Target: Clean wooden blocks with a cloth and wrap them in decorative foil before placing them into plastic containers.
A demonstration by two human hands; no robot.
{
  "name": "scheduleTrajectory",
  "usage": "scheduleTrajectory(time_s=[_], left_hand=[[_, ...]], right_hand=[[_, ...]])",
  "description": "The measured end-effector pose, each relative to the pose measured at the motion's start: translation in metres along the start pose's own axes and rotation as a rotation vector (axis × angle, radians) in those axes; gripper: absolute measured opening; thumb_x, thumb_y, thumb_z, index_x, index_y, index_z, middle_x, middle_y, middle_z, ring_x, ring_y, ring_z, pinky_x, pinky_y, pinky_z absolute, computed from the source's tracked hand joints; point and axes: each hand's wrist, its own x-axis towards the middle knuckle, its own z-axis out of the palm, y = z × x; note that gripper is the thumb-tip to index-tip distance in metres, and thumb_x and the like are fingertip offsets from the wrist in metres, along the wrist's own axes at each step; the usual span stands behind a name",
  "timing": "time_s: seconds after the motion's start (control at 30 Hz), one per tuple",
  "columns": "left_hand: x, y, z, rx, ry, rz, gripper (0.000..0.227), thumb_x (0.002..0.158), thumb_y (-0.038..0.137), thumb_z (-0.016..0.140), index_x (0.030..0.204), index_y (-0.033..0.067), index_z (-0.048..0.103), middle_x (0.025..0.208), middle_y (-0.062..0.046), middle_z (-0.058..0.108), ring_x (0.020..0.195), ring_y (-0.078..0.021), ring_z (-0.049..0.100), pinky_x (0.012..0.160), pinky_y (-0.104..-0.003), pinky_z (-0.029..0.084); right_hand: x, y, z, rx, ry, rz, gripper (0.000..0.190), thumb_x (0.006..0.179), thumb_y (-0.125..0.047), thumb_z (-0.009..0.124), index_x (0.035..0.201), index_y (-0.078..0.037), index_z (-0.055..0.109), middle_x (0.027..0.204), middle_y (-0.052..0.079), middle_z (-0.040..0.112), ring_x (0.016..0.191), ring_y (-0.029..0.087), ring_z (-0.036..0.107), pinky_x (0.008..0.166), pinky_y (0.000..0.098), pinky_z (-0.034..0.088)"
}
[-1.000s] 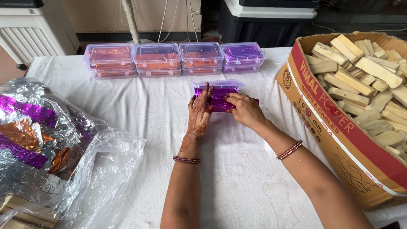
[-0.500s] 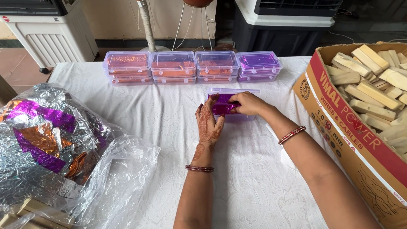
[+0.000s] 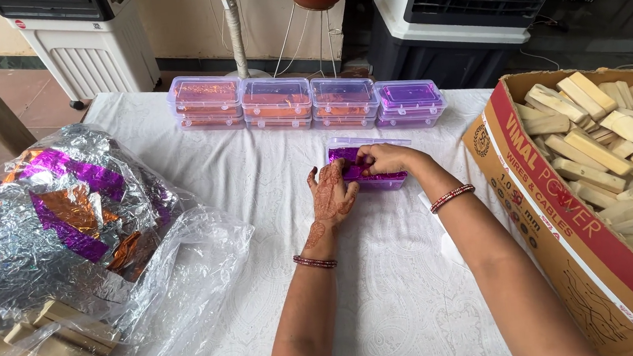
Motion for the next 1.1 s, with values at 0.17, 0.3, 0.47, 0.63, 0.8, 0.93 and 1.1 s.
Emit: scheduleTrajectory(time_s=[0.17, 0.3, 0.47, 0.63, 0.8, 0.93, 1.1], left_hand=[[0.000, 0.004, -0.002, 0.052, -0.016, -0.021, 0.054, 0.087, 0.034, 0.059, 0.134, 0.0088, 0.051, 0.125, -0.011, 0.064, 0.128, -0.0258, 0.054, 0.121, -0.060, 0.012], [0.000, 0.005, -0.002, 0.059, -0.018, -0.033, 0.054, 0.087, 0.034, 0.058, 0.135, 0.0100, 0.052, 0.128, -0.011, 0.063, 0.131, -0.0264, 0.052, 0.121, -0.063, 0.009], [0.000, -0.002, 0.007, 0.115, -0.055, -0.027, 0.057, 0.088, 0.038, 0.058, 0.138, 0.0113, 0.050, 0.137, -0.012, 0.057, 0.139, -0.0276, 0.044, 0.120, -0.066, 0.005], [0.000, -0.001, 0.010, 0.221, -0.109, -0.012, 0.063, 0.089, 0.044, 0.059, 0.142, 0.0143, 0.046, 0.145, -0.011, 0.051, 0.145, -0.0271, 0.035, 0.119, -0.068, 0.001], [-0.005, 0.011, -0.002, 0.337, -0.116, 0.014, 0.079, 0.080, 0.041, 0.074, 0.148, 0.0167, 0.041, 0.151, -0.013, 0.041, 0.148, -0.0290, 0.029, 0.118, -0.070, 0.003], [-0.005, 0.007, 0.001, 0.323, -0.108, 0.017, 0.080, 0.079, 0.038, 0.077, 0.148, 0.0175, 0.041, 0.151, -0.013, 0.041, 0.148, -0.0299, 0.028, 0.117, -0.073, 0.004], [-0.007, 0.009, -0.002, 0.318, -0.093, 0.027, 0.081, 0.080, 0.035, 0.075, 0.150, 0.0134, 0.039, 0.151, -0.010, 0.042, 0.148, -0.0287, 0.029, 0.118, -0.072, 0.005]], right_hand=[[-0.024, -0.014, -0.001, -0.106, 0.062, -0.068, 0.055, 0.076, -0.023, 0.084, 0.128, -0.015, 0.066, 0.126, 0.009, 0.067, 0.117, 0.023, 0.064, 0.104, 0.0366, 0.050], [-0.036, -0.025, 0.000, -0.250, 0.121, 0.021, 0.050, 0.082, -0.029, 0.080, 0.130, -0.022, 0.066, 0.130, 0.004, 0.062, 0.122, 0.021, 0.061, 0.108, 0.0362, 0.049], [-0.035, -0.022, 0.004, -0.371, 0.229, -0.095, 0.043, 0.085, -0.017, 0.074, 0.127, -0.020, 0.067, 0.127, 0.000, 0.065, 0.118, 0.021, 0.062, 0.105, 0.0370, 0.050], [-0.037, -0.029, 0.003, -0.388, 0.249, -0.064, 0.030, 0.089, -0.017, 0.070, 0.119, -0.020, 0.070, 0.120, -0.003, 0.070, 0.116, 0.019, 0.065, 0.104, 0.0363, 0.051], [-0.035, -0.030, 0.005, -0.484, 0.277, -0.087, 0.034, 0.090, -0.017, 0.070, 0.124, -0.020, 0.068, 0.124, 0.004, 0.067, 0.118, 0.024, 0.062, 0.101, 0.0438, 0.049], [-0.037, -0.035, 0.007, -0.587, 0.271, -0.090, 0.046, 0.080, -0.027, 0.082, 0.123, -0.020, 0.067, 0.122, 0.003, 0.066, 0.121, 0.022, 0.059, 0.104, 0.0458, 0.046], [-0.036, -0.038, 0.000, -0.507, 0.295, -0.103, 0.047, 0.073, -0.026, 0.087, 0.118, -0.020, 0.074, 0.118, 0.004, 0.072, 0.114, 0.025, 0.066, 0.103, 0.0404, 0.052]])
